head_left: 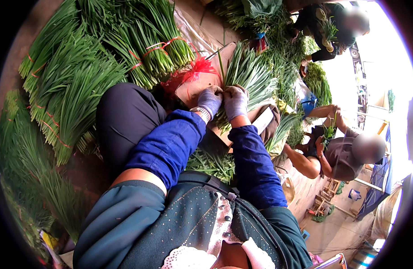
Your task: The person gathers stalks of green leaves, aligns them into a bunch, and secures the bundle with a red tie while using a knife on a wooden block to trim the stems.
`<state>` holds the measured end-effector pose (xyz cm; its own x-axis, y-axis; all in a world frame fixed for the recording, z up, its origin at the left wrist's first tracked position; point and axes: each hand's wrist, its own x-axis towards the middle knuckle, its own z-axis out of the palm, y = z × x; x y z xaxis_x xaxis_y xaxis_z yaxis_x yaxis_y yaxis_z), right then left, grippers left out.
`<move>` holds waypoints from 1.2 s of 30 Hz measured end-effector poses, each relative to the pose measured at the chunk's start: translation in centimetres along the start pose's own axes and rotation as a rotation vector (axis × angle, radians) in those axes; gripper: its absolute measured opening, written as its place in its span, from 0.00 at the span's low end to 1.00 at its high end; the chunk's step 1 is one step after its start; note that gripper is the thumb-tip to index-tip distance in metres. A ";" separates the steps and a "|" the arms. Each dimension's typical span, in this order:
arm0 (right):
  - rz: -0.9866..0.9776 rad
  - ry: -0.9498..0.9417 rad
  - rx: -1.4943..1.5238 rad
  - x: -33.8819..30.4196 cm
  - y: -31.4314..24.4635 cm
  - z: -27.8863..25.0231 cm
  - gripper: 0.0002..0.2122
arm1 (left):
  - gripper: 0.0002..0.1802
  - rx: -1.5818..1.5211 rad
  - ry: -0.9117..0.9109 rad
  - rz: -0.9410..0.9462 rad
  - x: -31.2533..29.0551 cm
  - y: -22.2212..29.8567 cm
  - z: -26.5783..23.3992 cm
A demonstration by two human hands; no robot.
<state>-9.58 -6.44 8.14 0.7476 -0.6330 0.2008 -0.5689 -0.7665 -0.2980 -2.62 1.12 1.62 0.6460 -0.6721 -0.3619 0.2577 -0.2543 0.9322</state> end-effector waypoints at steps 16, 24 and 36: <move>0.027 -0.099 -0.181 0.4 -0.8 -0.5 0.04 | 0.03 0.228 0.004 0.034 1.6 -0.4 -0.1; 0.027 -0.082 -0.143 0.5 -0.8 -0.5 0.04 | 0.07 0.013 -0.027 0.193 1.9 -2.5 0.0; -0.116 0.071 0.122 -0.5 0.6 -0.5 0.05 | 0.07 0.075 0.023 -0.055 1.8 -0.9 0.3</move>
<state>-10.43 -6.62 8.31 0.7771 -0.5508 0.3045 -0.4315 -0.8185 -0.3794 -1.91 -0.12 0.14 0.6493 -0.6395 -0.4117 0.2392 -0.3421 0.9087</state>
